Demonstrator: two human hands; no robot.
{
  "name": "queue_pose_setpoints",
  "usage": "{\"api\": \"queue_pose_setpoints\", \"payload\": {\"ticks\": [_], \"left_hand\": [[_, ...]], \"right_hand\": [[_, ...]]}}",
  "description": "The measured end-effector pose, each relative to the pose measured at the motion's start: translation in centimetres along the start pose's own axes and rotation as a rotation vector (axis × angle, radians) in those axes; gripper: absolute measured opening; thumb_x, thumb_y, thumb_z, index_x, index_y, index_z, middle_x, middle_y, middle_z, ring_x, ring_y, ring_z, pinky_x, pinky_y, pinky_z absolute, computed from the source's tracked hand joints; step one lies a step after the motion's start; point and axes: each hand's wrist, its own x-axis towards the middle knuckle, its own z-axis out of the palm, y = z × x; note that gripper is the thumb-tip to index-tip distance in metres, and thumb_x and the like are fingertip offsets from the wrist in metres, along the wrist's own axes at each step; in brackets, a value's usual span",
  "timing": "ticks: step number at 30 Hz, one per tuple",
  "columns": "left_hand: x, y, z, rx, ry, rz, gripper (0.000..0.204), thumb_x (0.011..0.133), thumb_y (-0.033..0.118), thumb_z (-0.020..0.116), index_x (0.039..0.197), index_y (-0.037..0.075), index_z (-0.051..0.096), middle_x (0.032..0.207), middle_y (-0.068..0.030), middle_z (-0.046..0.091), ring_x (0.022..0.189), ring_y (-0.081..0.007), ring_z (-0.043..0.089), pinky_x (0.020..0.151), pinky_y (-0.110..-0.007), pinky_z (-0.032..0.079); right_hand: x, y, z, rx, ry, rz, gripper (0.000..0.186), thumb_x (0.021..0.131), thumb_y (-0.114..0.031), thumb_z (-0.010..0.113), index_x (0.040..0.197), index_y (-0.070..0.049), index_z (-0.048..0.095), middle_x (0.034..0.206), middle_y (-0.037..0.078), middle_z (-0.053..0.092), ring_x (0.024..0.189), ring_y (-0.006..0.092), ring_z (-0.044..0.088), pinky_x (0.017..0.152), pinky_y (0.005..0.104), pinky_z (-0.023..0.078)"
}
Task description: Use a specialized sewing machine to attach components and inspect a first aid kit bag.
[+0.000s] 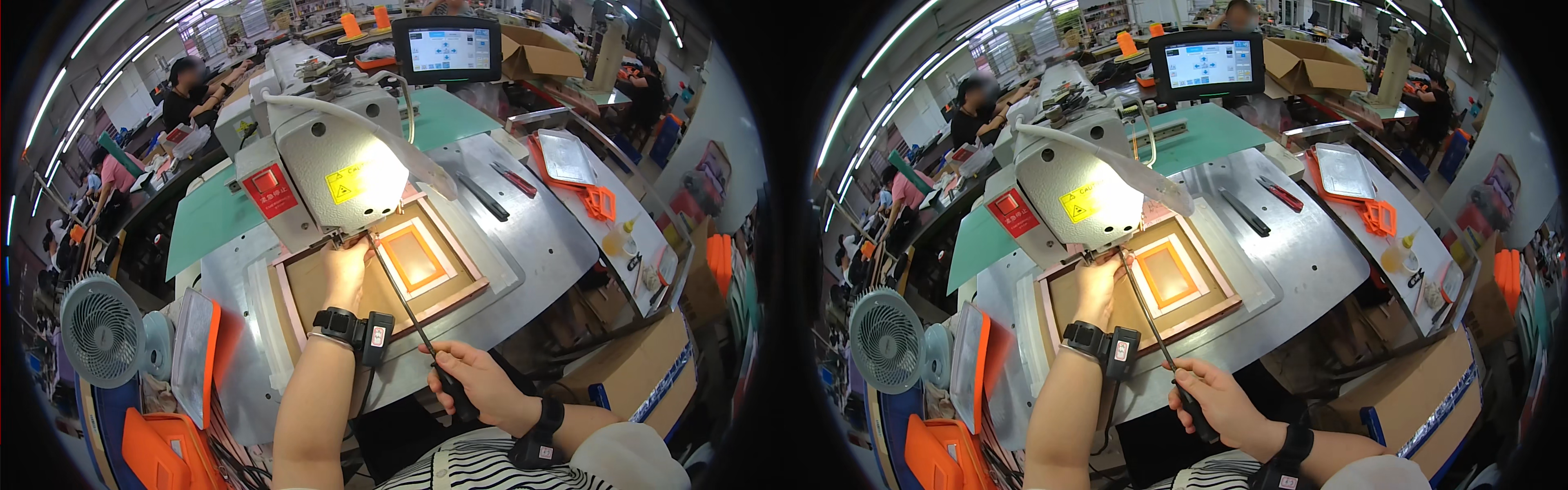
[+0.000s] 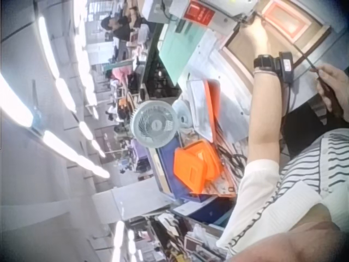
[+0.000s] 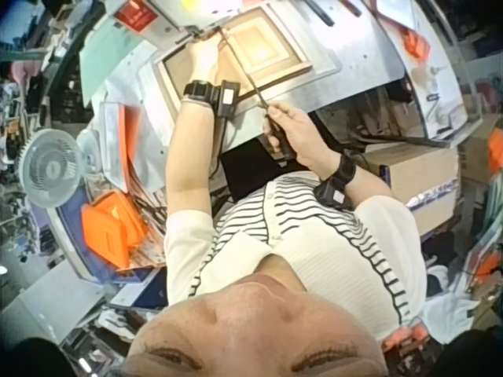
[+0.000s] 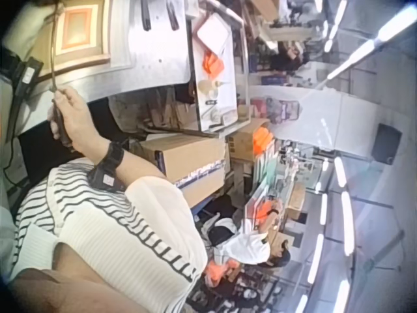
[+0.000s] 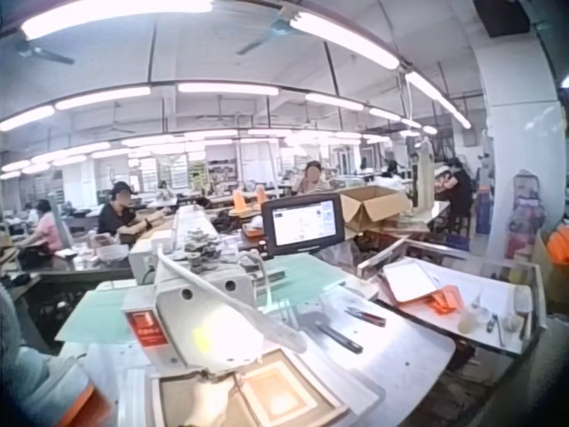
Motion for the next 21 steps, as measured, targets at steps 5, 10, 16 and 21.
{"api": "queue_pose_setpoints", "payload": {"ticks": [5, 10, 16, 21], "left_hand": [[0.4, -0.4, -0.6, 0.026, -0.009, -0.003, 0.014, 0.085, 0.001, 0.052, 0.097, -0.001, 0.059, 0.086, -0.0074, 0.063, 0.075, -0.0156, 0.062, 0.071, -0.027, 0.052], [-1.4, 0.5, -0.7, -0.084, -0.079, -0.075, 0.019, 0.087, 0.008, 0.051, 0.103, -0.002, 0.056, 0.088, -0.009, 0.063, 0.072, -0.0146, 0.061, 0.065, -0.025, 0.051], [-5.4, 3.8, 0.4, -0.025, -0.356, -0.276, 0.018, 0.091, 0.02, 0.048, 0.09, 0.003, 0.056, 0.081, -0.0069, 0.063, 0.055, -0.0036, 0.05, 0.044, -0.016, 0.036], [-5.9, 3.3, 0.7, -0.096, -0.313, -0.226, 0.016, 0.092, 0.017, 0.047, 0.093, 0.003, 0.055, 0.075, -0.0047, 0.059, 0.052, -0.0031, 0.048, 0.046, -0.016, 0.039]], "right_hand": [[0.2, 0.3, -0.8, 0.239, -0.17, -0.018, 0.032, 0.096, -0.024, 0.035, 0.123, -0.007, 0.042, 0.07, 0.001, 0.045, 0.047, 0.0092, 0.04, 0.041, 0.022, 0.036], [0.8, 1.2, -1.9, 0.641, -0.411, 0.054, 0.034, 0.097, -0.027, 0.032, 0.124, -0.007, 0.038, 0.068, 0.001, 0.04, 0.045, 0.0082, 0.033, 0.039, 0.0221, 0.034], [0.5, -0.3, -2.7, 0.328, -0.287, 0.012, 0.032, 0.097, -0.024, 0.032, 0.122, -0.005, 0.039, 0.069, 0.004, 0.044, 0.048, 0.0098, 0.04, 0.041, 0.0217, 0.037], [-0.1, -1.0, -2.3, 0.311, -0.288, 0.04, 0.031, 0.097, -0.025, 0.032, 0.119, -0.004, 0.041, 0.071, 0.006, 0.048, 0.049, 0.0113, 0.043, 0.042, 0.0226, 0.039]]}}
